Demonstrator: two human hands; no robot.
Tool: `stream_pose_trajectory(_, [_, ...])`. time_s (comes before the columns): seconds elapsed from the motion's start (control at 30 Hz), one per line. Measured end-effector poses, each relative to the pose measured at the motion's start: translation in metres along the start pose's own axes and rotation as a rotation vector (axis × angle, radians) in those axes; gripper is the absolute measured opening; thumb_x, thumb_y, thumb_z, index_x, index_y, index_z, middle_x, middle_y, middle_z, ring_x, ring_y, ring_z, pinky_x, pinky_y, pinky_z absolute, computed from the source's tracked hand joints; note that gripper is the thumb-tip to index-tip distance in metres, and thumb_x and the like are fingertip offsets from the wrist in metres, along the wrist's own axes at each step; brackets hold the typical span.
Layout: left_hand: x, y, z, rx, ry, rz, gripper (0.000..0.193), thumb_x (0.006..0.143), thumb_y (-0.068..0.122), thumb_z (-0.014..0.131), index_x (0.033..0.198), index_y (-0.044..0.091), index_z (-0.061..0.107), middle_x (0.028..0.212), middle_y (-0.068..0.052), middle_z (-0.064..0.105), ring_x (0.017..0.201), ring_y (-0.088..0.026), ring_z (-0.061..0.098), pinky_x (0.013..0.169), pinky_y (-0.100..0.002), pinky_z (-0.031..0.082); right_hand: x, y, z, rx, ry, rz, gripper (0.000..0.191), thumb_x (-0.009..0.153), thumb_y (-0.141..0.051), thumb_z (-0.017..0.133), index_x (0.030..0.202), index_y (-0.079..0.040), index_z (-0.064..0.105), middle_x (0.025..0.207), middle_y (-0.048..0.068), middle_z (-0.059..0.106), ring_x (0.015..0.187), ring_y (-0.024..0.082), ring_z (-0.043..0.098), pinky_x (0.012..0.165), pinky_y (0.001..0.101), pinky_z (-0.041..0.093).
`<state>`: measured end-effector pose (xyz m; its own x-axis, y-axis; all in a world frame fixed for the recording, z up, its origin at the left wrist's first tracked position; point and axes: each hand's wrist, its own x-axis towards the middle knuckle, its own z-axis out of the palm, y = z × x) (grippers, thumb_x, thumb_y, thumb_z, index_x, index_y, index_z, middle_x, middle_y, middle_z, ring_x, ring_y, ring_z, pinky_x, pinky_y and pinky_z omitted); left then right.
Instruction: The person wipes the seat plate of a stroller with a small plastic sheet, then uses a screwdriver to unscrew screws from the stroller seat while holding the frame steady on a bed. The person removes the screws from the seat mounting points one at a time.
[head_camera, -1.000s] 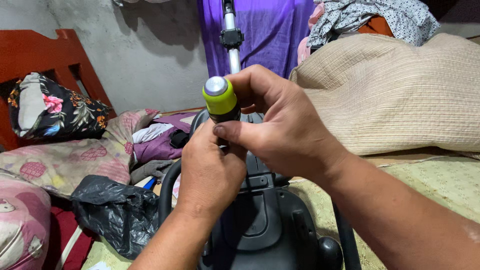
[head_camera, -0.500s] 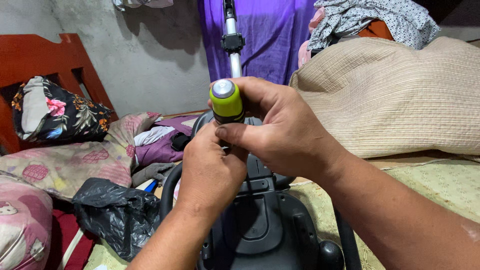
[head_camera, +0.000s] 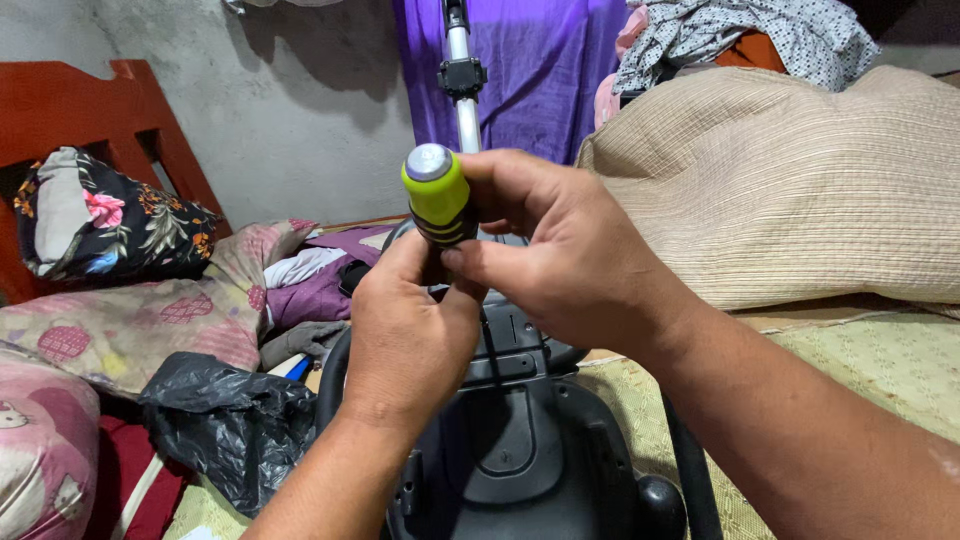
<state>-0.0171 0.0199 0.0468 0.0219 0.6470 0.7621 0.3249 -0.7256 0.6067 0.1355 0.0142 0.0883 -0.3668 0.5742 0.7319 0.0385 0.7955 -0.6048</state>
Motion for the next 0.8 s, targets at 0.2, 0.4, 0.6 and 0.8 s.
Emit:
stream_pose_trajectory(0.2, [-0.003,0.0,0.006,0.018,0.052,0.104,0.029,0.089,0.005,0.066,0.118,0.006,0.068,0.102,-0.014,0.077,0.097,-0.021,0.077,0.083,-0.033,0.057,0.001,0.006,0.004,-0.197,0.059,-0.052,0.042,0.085,-0.011,0.082,0.121,-0.003,0.063,0.11,0.004,0.073,0.106,0.012,0.071,0.097,0.0299,0.06])
stream_pose_trajectory(0.4, [-0.002,-0.008,0.004,0.02,-0.051,-0.004,0.024,0.087,0.004,0.063,0.11,0.005,0.069,0.09,-0.014,0.077,0.084,-0.022,0.076,0.078,-0.033,0.058,0.002,0.002,0.01,-0.24,0.088,-0.02,0.049,0.082,-0.014,0.082,0.123,-0.004,0.059,0.108,0.002,0.069,0.102,0.012,0.069,0.095,0.0298,0.06])
stream_pose_trajectory(0.6, [-0.004,-0.009,0.005,0.004,-0.092,0.002,0.014,0.087,0.006,0.068,0.101,0.005,0.071,0.09,-0.011,0.079,0.086,-0.016,0.078,0.078,-0.032,0.059,-0.001,-0.006,0.005,-0.144,0.014,-0.052,0.038,0.085,-0.013,0.074,0.122,-0.005,0.065,0.111,0.0,0.07,0.106,0.008,0.067,0.098,0.0276,0.056])
stream_pose_trajectory(0.8, [-0.009,-0.003,0.007,-0.03,0.066,0.055,0.013,0.088,0.001,0.069,0.101,0.002,0.067,0.094,-0.013,0.075,0.085,-0.017,0.074,0.077,-0.031,0.06,0.0,-0.005,0.013,-0.303,0.122,-0.024,0.027,0.085,-0.019,0.083,0.106,-0.006,0.073,0.093,0.0,0.076,0.087,0.007,0.07,0.079,0.0269,0.061])
